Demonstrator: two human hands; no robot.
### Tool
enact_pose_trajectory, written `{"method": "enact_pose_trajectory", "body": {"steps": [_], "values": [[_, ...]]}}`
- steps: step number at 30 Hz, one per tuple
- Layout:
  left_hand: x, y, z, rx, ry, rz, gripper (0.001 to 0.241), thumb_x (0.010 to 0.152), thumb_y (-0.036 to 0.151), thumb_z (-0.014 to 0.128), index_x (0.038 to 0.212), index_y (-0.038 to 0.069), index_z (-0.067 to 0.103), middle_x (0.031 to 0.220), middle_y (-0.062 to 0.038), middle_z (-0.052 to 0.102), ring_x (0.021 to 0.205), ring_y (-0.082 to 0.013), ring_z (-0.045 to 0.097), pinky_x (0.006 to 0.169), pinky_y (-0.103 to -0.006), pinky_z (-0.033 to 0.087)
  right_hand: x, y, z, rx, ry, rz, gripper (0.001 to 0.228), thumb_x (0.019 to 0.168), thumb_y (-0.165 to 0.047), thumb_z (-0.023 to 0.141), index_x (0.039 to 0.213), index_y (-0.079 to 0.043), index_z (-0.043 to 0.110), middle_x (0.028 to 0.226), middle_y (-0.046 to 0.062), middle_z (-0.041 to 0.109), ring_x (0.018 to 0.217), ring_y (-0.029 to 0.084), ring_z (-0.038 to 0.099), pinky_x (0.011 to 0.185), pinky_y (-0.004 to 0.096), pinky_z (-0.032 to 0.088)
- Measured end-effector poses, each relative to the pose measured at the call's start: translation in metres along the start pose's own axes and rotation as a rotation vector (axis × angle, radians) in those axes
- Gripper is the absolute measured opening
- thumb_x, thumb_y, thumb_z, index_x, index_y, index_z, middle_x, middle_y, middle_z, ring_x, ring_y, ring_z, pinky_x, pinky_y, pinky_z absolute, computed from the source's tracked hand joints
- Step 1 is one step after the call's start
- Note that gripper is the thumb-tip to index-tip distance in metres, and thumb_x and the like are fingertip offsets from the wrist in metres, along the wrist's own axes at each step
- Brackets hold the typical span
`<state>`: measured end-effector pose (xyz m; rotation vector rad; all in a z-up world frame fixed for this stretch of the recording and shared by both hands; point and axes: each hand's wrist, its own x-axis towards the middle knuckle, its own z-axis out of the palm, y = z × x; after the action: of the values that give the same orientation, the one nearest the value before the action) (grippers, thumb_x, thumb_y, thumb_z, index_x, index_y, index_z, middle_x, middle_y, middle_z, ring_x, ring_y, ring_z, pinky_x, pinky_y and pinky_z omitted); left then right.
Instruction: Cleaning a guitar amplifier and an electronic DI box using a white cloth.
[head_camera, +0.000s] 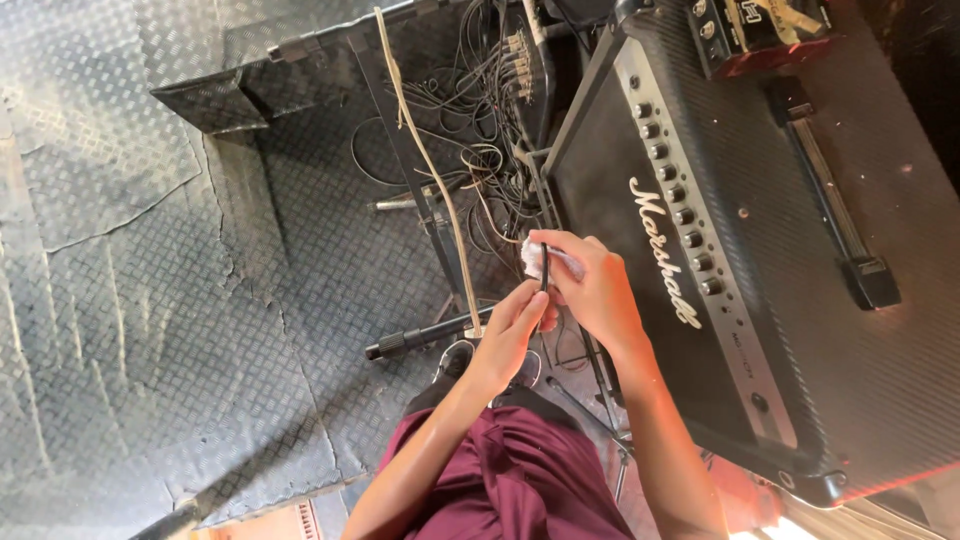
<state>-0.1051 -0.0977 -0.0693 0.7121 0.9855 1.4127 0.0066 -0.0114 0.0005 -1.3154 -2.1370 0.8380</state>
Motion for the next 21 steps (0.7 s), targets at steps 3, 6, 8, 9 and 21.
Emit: {"method": "enact_pose_trajectory", "body": {"steps": [3,6,8,9,21], "values": [[-0.002,-0.008,-0.006,0.092,0.029,0.032,0.023,0.109,0.018,0.053,0.103,0.003,0.070,0.088,-0.007,0.060,0.084,-0.0140,0.060,0.083,-0.0311,0.054,-0.002,-0.001,-0.001,0.061,-0.024,-0.017,0.038,0.090,-0.004,0.066,0.117,-0.030,0.075,0.098,-0.002,0.078,0.089,0.025,0.069,0.087,0.037,0.055],[-0.004,-0.001,-0.006,0.182,0.016,0.081,0.024,0.110,0.018,0.054,0.100,0.003,0.070,0.086,-0.007,0.055,0.085,-0.0165,0.058,0.082,-0.0319,0.052,-0.002,-0.011,-0.004,0.146,-0.047,-0.035,0.036,0.091,-0.004,0.064,0.117,-0.026,0.075,0.102,0.001,0.078,0.092,0.027,0.070,0.088,0.039,0.055],[-0.008,0.010,-0.002,0.183,0.021,0.080,0.024,0.110,0.020,0.054,0.101,0.004,0.070,0.088,-0.006,0.054,0.087,-0.0155,0.056,0.084,-0.0321,0.051,0.000,-0.009,-0.004,0.167,-0.067,-0.033,0.037,0.091,-0.003,0.064,0.118,-0.026,0.075,0.101,0.001,0.078,0.092,0.025,0.070,0.089,0.038,0.055],[-0.009,0.016,0.000,0.187,0.025,0.083,0.024,0.109,0.021,0.055,0.101,0.005,0.070,0.090,-0.005,0.053,0.089,-0.0145,0.054,0.085,-0.0322,0.050,0.001,-0.008,-0.003,0.190,-0.084,-0.034,0.038,0.091,-0.003,0.064,0.118,-0.027,0.075,0.101,0.000,0.078,0.093,0.024,0.070,0.089,0.037,0.055],[-0.019,0.024,-0.001,0.145,0.056,0.151,0.026,0.109,0.021,0.055,0.099,0.003,0.071,0.090,-0.008,0.056,0.092,-0.0162,0.056,0.090,-0.0334,0.051,0.005,-0.029,-0.017,0.438,-0.225,-0.021,0.040,0.092,-0.001,0.054,0.118,-0.019,0.077,0.049,-0.002,0.051,0.052,0.007,0.051,0.055,0.022,0.049]]}}
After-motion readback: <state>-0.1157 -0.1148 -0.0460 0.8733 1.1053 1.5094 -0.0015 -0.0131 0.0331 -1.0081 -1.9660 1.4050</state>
